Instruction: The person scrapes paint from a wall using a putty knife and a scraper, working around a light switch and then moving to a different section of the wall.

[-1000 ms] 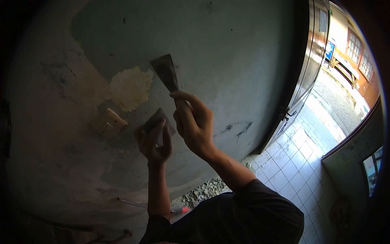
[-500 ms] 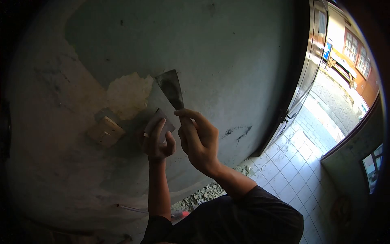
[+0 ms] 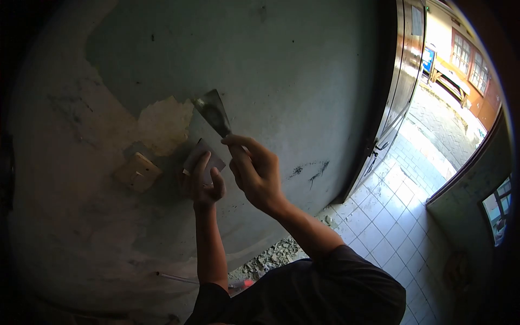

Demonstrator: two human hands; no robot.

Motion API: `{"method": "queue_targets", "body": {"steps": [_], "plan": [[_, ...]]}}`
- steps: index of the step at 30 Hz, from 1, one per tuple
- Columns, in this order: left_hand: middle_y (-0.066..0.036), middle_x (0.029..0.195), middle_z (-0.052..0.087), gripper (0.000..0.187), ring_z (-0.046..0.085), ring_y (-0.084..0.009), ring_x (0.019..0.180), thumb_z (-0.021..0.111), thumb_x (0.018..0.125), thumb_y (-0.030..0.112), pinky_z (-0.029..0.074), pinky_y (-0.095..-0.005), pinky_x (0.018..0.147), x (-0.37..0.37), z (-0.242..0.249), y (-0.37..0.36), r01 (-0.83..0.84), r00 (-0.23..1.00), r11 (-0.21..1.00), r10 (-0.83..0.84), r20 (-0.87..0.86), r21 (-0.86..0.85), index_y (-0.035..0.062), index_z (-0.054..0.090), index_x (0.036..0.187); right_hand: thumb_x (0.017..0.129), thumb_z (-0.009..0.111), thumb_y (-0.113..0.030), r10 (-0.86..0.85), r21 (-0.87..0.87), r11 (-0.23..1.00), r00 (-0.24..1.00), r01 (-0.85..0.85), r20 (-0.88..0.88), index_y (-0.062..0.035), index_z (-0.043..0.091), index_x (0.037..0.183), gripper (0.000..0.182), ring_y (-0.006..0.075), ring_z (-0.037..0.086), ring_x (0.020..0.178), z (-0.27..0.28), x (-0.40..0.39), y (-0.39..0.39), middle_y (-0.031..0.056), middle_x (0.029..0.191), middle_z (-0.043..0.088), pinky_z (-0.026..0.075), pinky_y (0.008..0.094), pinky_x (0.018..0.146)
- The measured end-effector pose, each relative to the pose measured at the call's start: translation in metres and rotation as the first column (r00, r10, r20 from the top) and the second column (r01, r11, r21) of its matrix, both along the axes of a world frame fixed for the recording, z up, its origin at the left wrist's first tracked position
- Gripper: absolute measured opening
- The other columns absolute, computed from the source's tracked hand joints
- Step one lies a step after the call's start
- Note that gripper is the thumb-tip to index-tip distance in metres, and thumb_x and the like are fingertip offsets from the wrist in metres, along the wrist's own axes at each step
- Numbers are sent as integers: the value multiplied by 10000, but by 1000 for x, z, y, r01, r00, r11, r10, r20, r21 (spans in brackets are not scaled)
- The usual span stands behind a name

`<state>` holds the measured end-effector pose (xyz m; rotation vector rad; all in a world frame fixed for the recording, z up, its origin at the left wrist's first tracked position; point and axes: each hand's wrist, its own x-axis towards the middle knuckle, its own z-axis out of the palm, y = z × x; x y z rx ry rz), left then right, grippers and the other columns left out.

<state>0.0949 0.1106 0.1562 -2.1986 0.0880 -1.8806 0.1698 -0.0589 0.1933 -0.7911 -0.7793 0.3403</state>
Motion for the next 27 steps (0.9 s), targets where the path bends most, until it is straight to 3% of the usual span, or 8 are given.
{"method": "queue_targets", "body": {"steps": [4, 7, 17, 19, 22, 27], "plan": [[-95, 1058, 741, 316, 659, -261, 784, 611, 880, 222, 508, -373, 701, -1, -1, 0, -1, 1000, 1000, 1, -10, -9, 51, 722, 1122, 1066, 457, -84, -54, 4, 999, 998, 54, 43, 59, 601, 1246, 271, 12, 343, 434, 0, -4, 4, -48, 571, 431, 245, 213, 394], [-97, 1057, 739, 314, 662, -266, 791, 612, 881, 222, 513, -376, 690, -2, -2, -1, -17, 1000, 1000, 17, -8, -8, 52, 721, 1120, 1060, 500, -92, -33, -48, 998, 998, 35, 48, 31, 631, 1214, 236, 6, 419, 507, 4, -1, -3, -46, 625, 485, 294, 211, 439], [-105, 1056, 735, 332, 665, -279, 786, 619, 870, 221, 518, -375, 700, 0, -2, -3, 6, 1000, 1000, -6, -7, 7, 50, 715, 1139, 1050, 501, -79, -52, -24, 998, 998, 52, 19, 22, 638, 1207, 232, 7, 401, 484, 7, -2, -1, -59, 576, 449, 302, 223, 436], [-101, 1007, 747, 311, 714, -300, 863, 575, 939, 266, 522, -411, 750, -2, -5, -4, -39, 999, 999, 37, -37, -33, 39, 728, 1088, 1049, 500, -79, -9, -28, 1000, 1000, 9, 4, 32, 633, 1199, 229, 6, 395, 483, 2, 3, -1, -61, 581, 449, 297, 217, 436], [-97, 1010, 749, 309, 714, -296, 860, 572, 942, 269, 513, -414, 741, 0, -4, -4, -27, 1000, 999, 26, -13, -26, 47, 730, 1086, 1050, 502, -81, 2, 43, 999, 1000, -2, -11, 39, 630, 1198, 230, 3, 394, 481, 5, 1, 3, -61, 583, 450, 290, 209, 435], [-99, 1003, 748, 316, 714, -296, 855, 568, 940, 274, 504, -410, 725, -6, -9, -3, -66, 997, 998, 66, -44, -16, 42, 732, 1079, 1054, 494, -77, -19, 1, 1000, 1000, 19, 11, 36, 631, 1193, 226, 1, 398, 483, 0, 1, 3, -62, 584, 449, 287, 208, 435]]}}
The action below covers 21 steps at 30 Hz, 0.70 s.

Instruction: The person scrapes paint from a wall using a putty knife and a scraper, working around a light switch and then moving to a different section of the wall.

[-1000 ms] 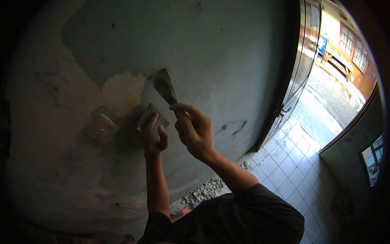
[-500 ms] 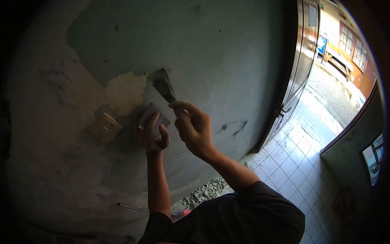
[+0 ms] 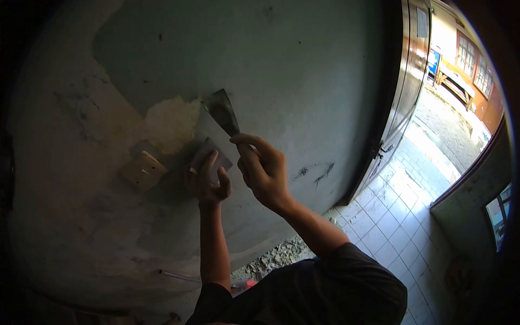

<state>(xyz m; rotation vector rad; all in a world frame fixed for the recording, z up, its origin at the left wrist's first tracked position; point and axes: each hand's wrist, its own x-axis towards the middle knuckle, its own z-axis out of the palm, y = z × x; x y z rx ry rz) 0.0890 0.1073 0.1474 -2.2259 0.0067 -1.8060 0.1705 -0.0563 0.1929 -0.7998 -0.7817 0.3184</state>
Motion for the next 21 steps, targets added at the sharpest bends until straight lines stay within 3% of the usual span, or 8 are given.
{"method": "queue_targets", "body": {"steps": [5, 9, 11, 13, 16, 19, 21], "plan": [[-104, 997, 750, 336, 717, -296, 854, 562, 936, 278, 508, -409, 730, 0, 5, -6, -45, 999, 999, 45, -15, 8, 25, 730, 1079, 1059, 488, -82, -32, -14, 999, 999, 32, -4, 28, 633, 1191, 225, 1, 406, 488, -2, -3, 1, -59, 585, 452, 290, 212, 436], [-111, 996, 749, 334, 718, -297, 853, 567, 929, 279, 508, -422, 741, 10, 8, 1, 23, 999, 1000, -23, 33, -6, 34, 732, 1086, 1061, 493, -88, 7, -1, 1000, 999, -7, 45, 17, 632, 1211, 229, -2, 415, 503, -1, 6, 7, -54, 592, 463, 301, 208, 450], [-115, 995, 748, 332, 717, -298, 852, 570, 928, 280, 509, -424, 743, 6, 3, -1, 32, 999, 999, -32, 8, -27, 38, 733, 1087, 1061, 493, -89, -49, -33, 998, 998, 51, 49, 18, 631, 1216, 233, -3, 409, 506, -3, 1, 9, -54, 594, 469, 302, 206, 457], [-92, 1045, 750, 340, 627, -268, 721, 615, 851, 230, 501, -375, 677, 6, 3, 3, 33, 999, 999, -34, 40, 2, 59, 742, 1115, 1063, 500, -100, -11, -19, 1000, 999, 12, 35, 20, 634, 1212, 233, -2, 406, 506, -8, 4, 9, -55, 597, 476, 301, 205, 459], [-102, 1033, 747, 350, 624, -281, 718, 614, 844, 228, 504, -384, 680, 6, 4, 3, 42, 997, 999, -43, 56, 20, 66, 740, 1128, 1064, 514, -114, -27, -11, 1000, 996, 28, 91, 17, 638, 1216, 236, -1, 410, 510, 7, 10, 16, -55, 603, 485, 304, 203, 462], [-95, 1030, 748, 335, 711, -312, 858, 565, 908, 255, 514, -435, 746, 1, 1, 1, -1, 1000, 1000, 1, 7, -24, 52, 727, 1119, 1064, 478, -94, -115, 92, 990, 983, 102, 142, 42, 626, 1220, 254, 14, 379, 453, 24, 5, 26, -40, 577, 457, 268, 209, 419], [-95, 1027, 746, 332, 704, -311, 850, 569, 910, 257, 514, -429, 741, 1, 0, 4, 11, 999, 1000, -11, 32, 1, 49, 727, 1116, 1061, 521, -116, -51, -18, 998, 997, 52, 50, 9, 643, 1218, 234, 3, 413, 508, 2, -1, 15, -51, 603, 492, 304, 211, 453]]}}
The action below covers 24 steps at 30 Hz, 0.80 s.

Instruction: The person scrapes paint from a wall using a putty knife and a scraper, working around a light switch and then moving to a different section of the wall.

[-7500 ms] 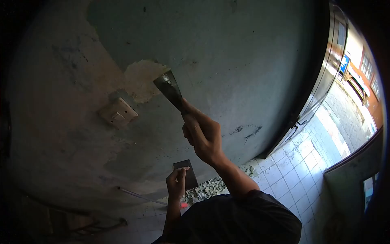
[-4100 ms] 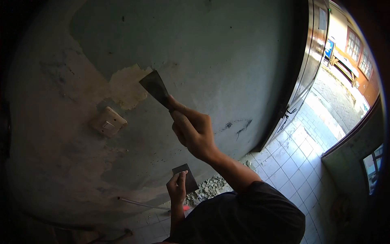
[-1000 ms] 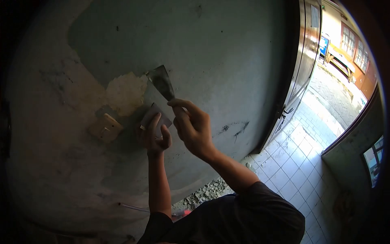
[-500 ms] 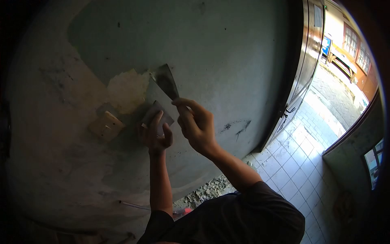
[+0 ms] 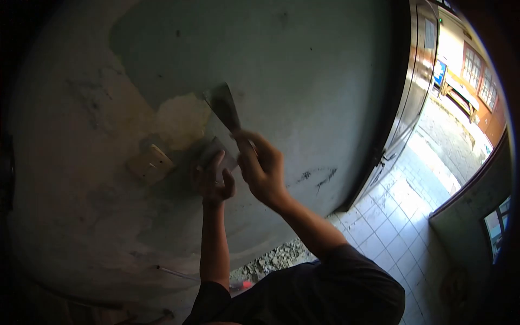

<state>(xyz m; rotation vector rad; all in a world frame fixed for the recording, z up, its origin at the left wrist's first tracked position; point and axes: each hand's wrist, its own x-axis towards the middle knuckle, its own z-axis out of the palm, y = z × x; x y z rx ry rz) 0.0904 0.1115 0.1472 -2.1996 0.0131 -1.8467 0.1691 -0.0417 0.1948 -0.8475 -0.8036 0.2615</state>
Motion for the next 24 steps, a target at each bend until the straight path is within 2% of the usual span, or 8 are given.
{"method": "queue_targets", "body": {"steps": [3, 7, 10, 12, 15, 17, 21, 24], "plan": [[-101, 1020, 743, 324, 697, -309, 836, 576, 911, 254, 518, -417, 735, 6, 4, 0, 5, 1000, 1000, -6, 18, 19, 46, 725, 1110, 1060, 517, -114, -2, -5, 1000, 1000, 2, 0, 8, 643, 1215, 234, 5, 417, 510, -11, -5, -6, -47, 606, 495, 307, 214, 451], [-119, 1016, 740, 308, 693, -308, 830, 584, 910, 243, 523, -408, 730, 2, 3, -4, 40, 999, 998, -41, -15, -42, 51, 726, 1105, 1062, 499, -93, -39, -5, 999, 999, 39, 0, 28, 643, 1198, 232, -1, 415, 498, 23, -6, -1, -54, 580, 474, 305, 211, 446], [-127, 1020, 739, 302, 693, -307, 816, 584, 914, 243, 520, -411, 717, 3, 4, -4, 39, 999, 999, -39, 8, -2, 56, 726, 1103, 1056, 505, -88, -30, -64, 998, 1000, 30, -2, 21, 643, 1203, 230, 0, 418, 506, -2, -12, -11, -53, 586, 476, 305, 214, 448], [-126, 1023, 738, 300, 686, -305, 812, 586, 919, 248, 520, -411, 716, 4, 4, -6, 54, 998, 998, -55, -12, -37, 58, 725, 1105, 1052, 505, -80, 12, -52, 999, 999, -14, -42, 17, 645, 1203, 228, 0, 429, 524, 0, -8, -7, -45, 617, 497, 303, 211, 454], [-127, 1029, 739, 303, 688, -303, 807, 583, 916, 241, 525, -409, 721, 2, 2, -8, 22, 1000, 1000, -22, -16, -19, 54, 722, 1110, 1052, 503, -78, -4, 9, 1000, 1000, 4, 7, 24, 643, 1199, 228, 0, 438, 526, 9, -9, -4, -38, 629, 510, 305, 209, 456], [-81, 1031, 741, 368, 634, -273, 722, 636, 814, 209, 516, -380, 707, 4, 1, -2, 59, 998, 998, -59, 26, -8, 91, 736, 1148, 1049, 506, -77, -17, -41, 999, 1000, 16, -13, 25, 640, 1201, 227, 2, 436, 524, 0, -10, -7, -38, 637, 511, 308, 212, 458], [-101, 1011, 733, 370, 628, -279, 714, 637, 819, 217, 512, -383, 704, 6, -1, -3, 70, 998, 997, -70, 9, -40, 97, 733, 1156, 1068, 477, -108, -63, -69, 995, 997, 66, 49, 55, 610, 1231, 266, 10, 390, 463, 6, -9, -3, -37, 605, 478, 253, 212, 404], [-111, 1005, 726, 370, 625, -278, 721, 642, 816, 228, 504, -388, 707, 7, -1, 0, 109, 994, 993, -108, 26, -35, 102, 733, 1152, 1064, 478, -104, -32, 16, 999, 997, 31, 74, 61, 609, 1230, 268, 12, 382, 448, 22, -10, 1, -37, 584, 466, 256, 214, 401]]}}
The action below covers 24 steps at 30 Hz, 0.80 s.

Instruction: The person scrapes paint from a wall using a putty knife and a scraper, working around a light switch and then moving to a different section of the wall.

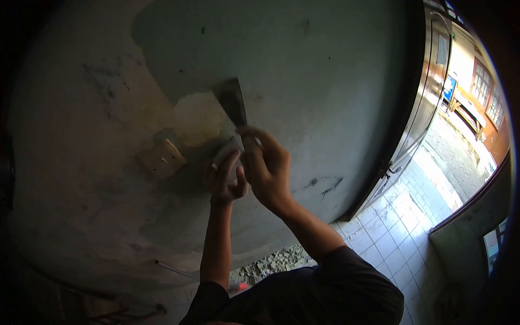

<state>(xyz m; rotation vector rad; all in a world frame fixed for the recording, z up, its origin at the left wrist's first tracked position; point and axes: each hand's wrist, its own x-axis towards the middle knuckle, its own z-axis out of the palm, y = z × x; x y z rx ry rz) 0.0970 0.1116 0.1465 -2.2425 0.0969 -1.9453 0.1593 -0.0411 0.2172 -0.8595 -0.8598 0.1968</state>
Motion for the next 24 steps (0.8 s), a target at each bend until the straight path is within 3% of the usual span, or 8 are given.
{"method": "queue_targets", "body": {"steps": [2, 5, 9, 11, 18, 20, 24], "plan": [[-107, 1011, 727, 371, 631, -275, 738, 646, 809, 228, 501, -397, 710, -2, -3, 1, -65, 997, 998, 66, -32, 16, 100, 732, 1146, 1049, 502, -93, 102, -39, 994, 991, -105, -82, 35, 634, 1222, 252, 10, 415, 502, -22, 0, -8, -42, 589, 477, 300, 210, 450], [-97, 1028, 728, 383, 637, -272, 758, 645, 803, 217, 501, -403, 726, -1, -9, 0, -57, 997, 998, 56, -44, -19, 93, 727, 1156, 1052, 497, -109, 181, -115, 975, 981, -187, -67, 32, 624, 1252, 275, 13, 407, 493, -34, 6, -23, -38, 584, 476, 296, 212, 446], [-99, 1049, 731, 389, 639, -273, 762, 642, 801, 206, 501, -404, 732, -3, -1, -3, -36, 998, 999, 36, -45, -8, 86, 720, 1163, 1048, 504, -127, 145, -148, 978, 989, -147, -26, 28, 581, 1343, 342, 17, 400, 487, -14, 14, -25, -45, 576, 473, 305, 218, 451], [-126, 1051, 736, 319, 702, -306, 850, 586, 896, 225, 542, -402, 730, -3, 1, -5, -76, 995, 997, 77, -58, 31, 52, 716, 1130, 1046, 505, -126, 148, -149, 978, 989, -146, -3, 27, 568, 1369, 363, 18, 400, 487, -12, 19, -26, -48, 573, 469, 308, 219, 453], [-126, 1049, 736, 322, 695, -316, 865, 574, 896, 218, 545, -418, 781, -2, 1, -3, -7, 999, 1000, 6, -39, -8, 57, 721, 1132, 1045, 515, -131, 160, -167, 974, 986, -150, 47, 16, 515, 1460, 440, 19, 402, 484, -11, 25, -26, -53, 563, 460, 314, 217, 454], [-130, 1066, 737, 341, 674, -304, 793, 628, 828, 183, 553, -415, 731, -5, 5, -5, 7, 998, 999, -9, -62, -35, 49, 720, 1127, 1046, 520, -133, 165, -174, 972, 985, -156, 40, 18, 515, 1460, 441, 19, 400, 483, -12, 25, -29, -53, 564, 462, 312, 217, 452], [-130, 1036, 737, 283, 676, -314, 801, 634, 865, 172, 552, -413, 738, -10, 17, -20, 18, 997, 994, -26, -77, -106, 45, 735, 1097, 1048, 527, -132, 226, -146, 964, 974, -222, 11, 26, 522, 1453, 434, 16, 392, 480, -6, 30, -30, -54, 565, 463, 303, 218, 442]]}}
